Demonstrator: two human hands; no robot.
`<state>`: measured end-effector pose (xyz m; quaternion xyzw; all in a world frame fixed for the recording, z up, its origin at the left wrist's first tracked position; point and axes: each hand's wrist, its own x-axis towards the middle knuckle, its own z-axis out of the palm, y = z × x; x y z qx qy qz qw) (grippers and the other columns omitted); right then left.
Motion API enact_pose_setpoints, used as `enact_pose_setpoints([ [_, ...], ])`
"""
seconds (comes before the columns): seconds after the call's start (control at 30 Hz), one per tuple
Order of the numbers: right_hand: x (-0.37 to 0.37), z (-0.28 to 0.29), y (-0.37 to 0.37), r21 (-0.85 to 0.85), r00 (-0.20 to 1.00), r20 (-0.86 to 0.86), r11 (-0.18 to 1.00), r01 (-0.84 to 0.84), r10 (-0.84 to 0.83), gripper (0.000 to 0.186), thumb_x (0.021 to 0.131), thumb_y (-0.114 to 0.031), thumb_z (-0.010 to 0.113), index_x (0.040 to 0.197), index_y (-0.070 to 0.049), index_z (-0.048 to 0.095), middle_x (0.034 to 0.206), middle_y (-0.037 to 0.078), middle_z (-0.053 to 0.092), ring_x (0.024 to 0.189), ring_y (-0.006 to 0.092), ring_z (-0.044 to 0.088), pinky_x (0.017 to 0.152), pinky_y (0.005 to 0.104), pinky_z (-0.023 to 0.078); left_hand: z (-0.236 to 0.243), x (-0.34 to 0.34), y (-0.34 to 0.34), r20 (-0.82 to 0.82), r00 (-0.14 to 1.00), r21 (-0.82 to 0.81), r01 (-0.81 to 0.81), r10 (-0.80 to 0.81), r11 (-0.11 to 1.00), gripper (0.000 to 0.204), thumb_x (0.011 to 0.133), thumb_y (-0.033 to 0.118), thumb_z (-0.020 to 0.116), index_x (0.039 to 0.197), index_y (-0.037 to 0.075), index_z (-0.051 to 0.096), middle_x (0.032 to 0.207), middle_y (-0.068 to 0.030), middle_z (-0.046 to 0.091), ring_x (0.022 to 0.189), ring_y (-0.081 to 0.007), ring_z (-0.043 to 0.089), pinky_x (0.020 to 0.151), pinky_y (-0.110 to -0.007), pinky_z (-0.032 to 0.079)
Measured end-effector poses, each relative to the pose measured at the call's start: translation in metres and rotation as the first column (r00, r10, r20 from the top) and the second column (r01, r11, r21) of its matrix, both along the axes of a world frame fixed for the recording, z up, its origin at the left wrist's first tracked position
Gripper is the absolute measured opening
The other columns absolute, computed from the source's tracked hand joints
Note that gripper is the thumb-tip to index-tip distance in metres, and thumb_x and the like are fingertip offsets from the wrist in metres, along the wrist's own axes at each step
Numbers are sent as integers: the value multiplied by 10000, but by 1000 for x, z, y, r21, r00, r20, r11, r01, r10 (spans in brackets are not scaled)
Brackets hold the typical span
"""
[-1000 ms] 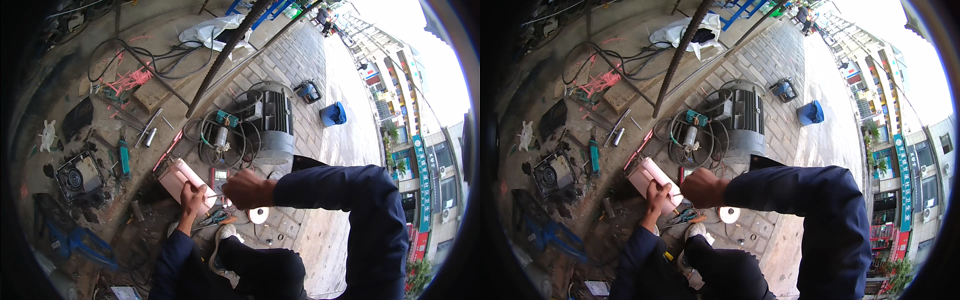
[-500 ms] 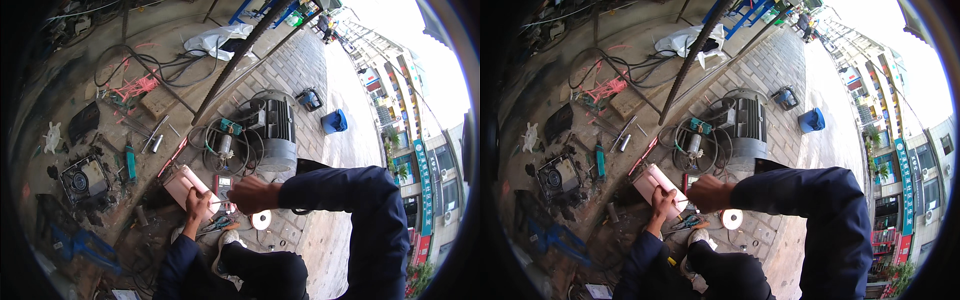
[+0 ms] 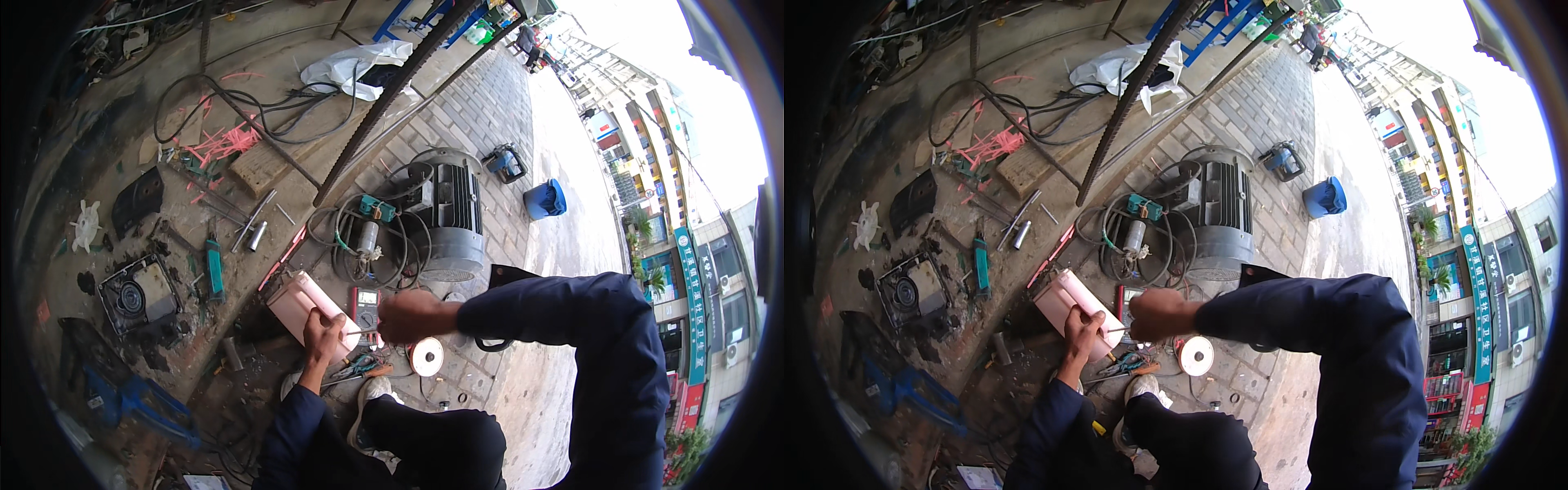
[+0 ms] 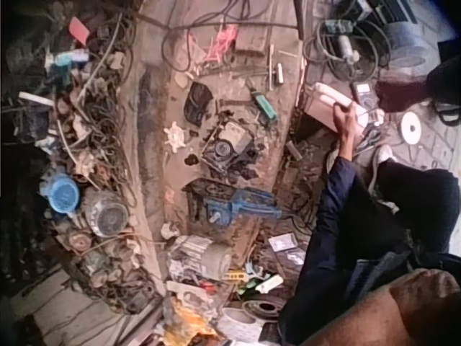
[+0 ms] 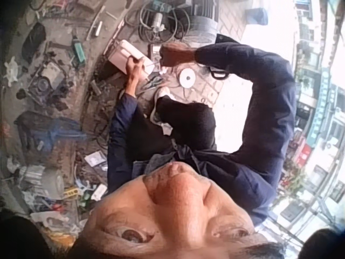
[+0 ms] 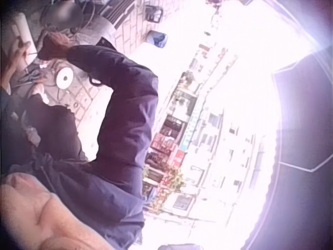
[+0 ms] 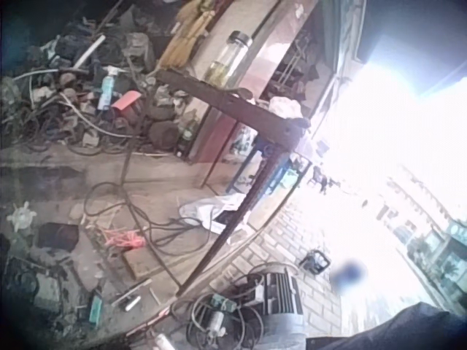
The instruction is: The person repairs a pink electric kettle by testing its internal components with a multimeter, stripping and twisting wires, and reassembling the base. They use a screwdriver to open the kettle and secure the parts back together.
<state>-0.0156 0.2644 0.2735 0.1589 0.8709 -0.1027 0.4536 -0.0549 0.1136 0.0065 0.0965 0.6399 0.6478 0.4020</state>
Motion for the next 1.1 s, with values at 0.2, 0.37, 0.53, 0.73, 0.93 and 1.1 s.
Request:
enact_pose_setpoints([
  [0.2,-15,9,17,-204,876,205,856,475,-437,272,923,-243,646,795,-12,714,733,127,717,608,263,700,551,376,573,12,-3,2,-36,999,3,-3,3,1000,327,873,234,791,1035,-7,640,843,-101,714,714,-214,681,703,-376,541],
  [0.37,-1,14,-14,35,690,-312,733,-679,653,149,803,-156,731,753,-18,702,682,138,675,705,291,731,602,391,575,21,-6,1,82,996,40,36,-39,999,250,910,138,760,1054,-17,626,940,-73,685,814,-159,644,726,-324,540],
  [0.53,20,15,6,-325,785,-210,799,506,-582,278,919,-250,717,973,19,766,809,137,736,667,175,692,570,329,547,25,-6,-3,11,1000,15,-1,1,1000,311,887,218,773,1036,-22,644,843,-107,709,726,-220,684,697,-363,542],
  [0.73,4,15,5,-130,534,339,523,842,-775,170,884,-179,737,854,-11,728,786,94,723,657,184,697,538,337,540,22,-7,-2,9,1000,-7,-6,6,1000,332,870,253,787,1020,-10,649,867,-123,721,787,-248,704,749,-392,545],
  [0.93,6,16,-9,-23,845,-256,871,-490,469,153,876,-152,684,866,0,682,870,187,709,655,313,704,543,434,544,14,-4,1,-23,1000,-37,-5,4,999,355,869,273,798,1025,-11,653,880,-136,726,789,-259,709,746,-404,547],
  [1.1,24,15,-10,-241,611,-783,962,-126,-116,186,957,-183,747,981,-1,718,959,122,695,759,270,670,599,404,555,21,-3,-3,58,998,65,-34,31,997,265,909,198,783,935,8,600,794,-96,699,660,-184,673,625,-354,528],
])
